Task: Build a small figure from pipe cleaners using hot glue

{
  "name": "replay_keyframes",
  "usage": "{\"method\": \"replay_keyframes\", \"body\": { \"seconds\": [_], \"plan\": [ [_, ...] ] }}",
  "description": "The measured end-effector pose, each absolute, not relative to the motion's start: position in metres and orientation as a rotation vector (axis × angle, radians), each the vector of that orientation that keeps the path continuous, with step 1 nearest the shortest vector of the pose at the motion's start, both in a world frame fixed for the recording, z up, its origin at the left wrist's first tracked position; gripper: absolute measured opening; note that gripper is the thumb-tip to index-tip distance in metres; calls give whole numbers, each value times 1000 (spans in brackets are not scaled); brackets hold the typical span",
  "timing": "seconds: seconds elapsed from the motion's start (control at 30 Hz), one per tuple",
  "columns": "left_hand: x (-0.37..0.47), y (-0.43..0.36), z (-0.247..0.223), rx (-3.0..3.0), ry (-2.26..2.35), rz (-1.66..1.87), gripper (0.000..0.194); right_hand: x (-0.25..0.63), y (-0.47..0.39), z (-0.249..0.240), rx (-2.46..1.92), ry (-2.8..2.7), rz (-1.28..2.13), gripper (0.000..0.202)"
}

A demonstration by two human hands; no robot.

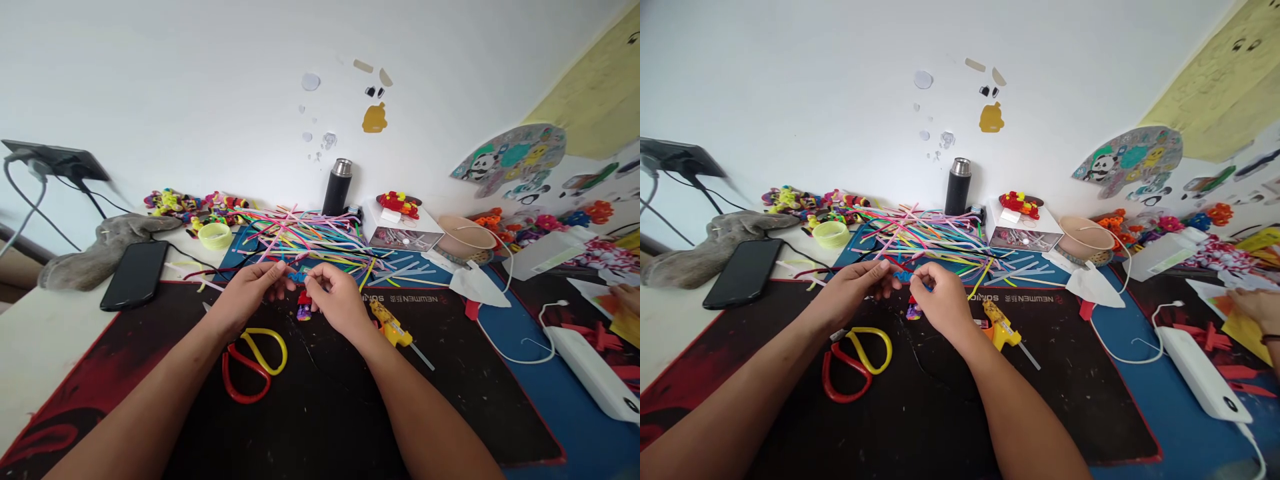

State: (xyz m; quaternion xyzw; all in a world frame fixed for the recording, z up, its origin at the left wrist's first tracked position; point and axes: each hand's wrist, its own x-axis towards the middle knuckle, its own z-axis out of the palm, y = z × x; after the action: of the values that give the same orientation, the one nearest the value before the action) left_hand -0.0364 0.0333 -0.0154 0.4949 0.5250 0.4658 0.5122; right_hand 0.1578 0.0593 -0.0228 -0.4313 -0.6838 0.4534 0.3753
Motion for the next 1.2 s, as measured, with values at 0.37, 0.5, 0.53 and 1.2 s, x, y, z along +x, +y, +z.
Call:
{"method": "replay_keyframes", "body": {
  "seconds": [0.37,0.5,0.53,1.2],
  "plan": [
    [-36,33,-17,1168,1223,1096,54,158,59,-25,-1090,-1751,1197,10],
    [-37,34,-20,1195,1210,1074,54,157,59,-24,-1098,-1766,1194,10],
    [-38,34,-21,1207,1213,1068,53,157,59,-24,-1101,-1772,1190,10],
    [-38,33,-21,1200,1203,1073,38,157,58,-24,-1090,-1892,1130,14]
  ]
}}
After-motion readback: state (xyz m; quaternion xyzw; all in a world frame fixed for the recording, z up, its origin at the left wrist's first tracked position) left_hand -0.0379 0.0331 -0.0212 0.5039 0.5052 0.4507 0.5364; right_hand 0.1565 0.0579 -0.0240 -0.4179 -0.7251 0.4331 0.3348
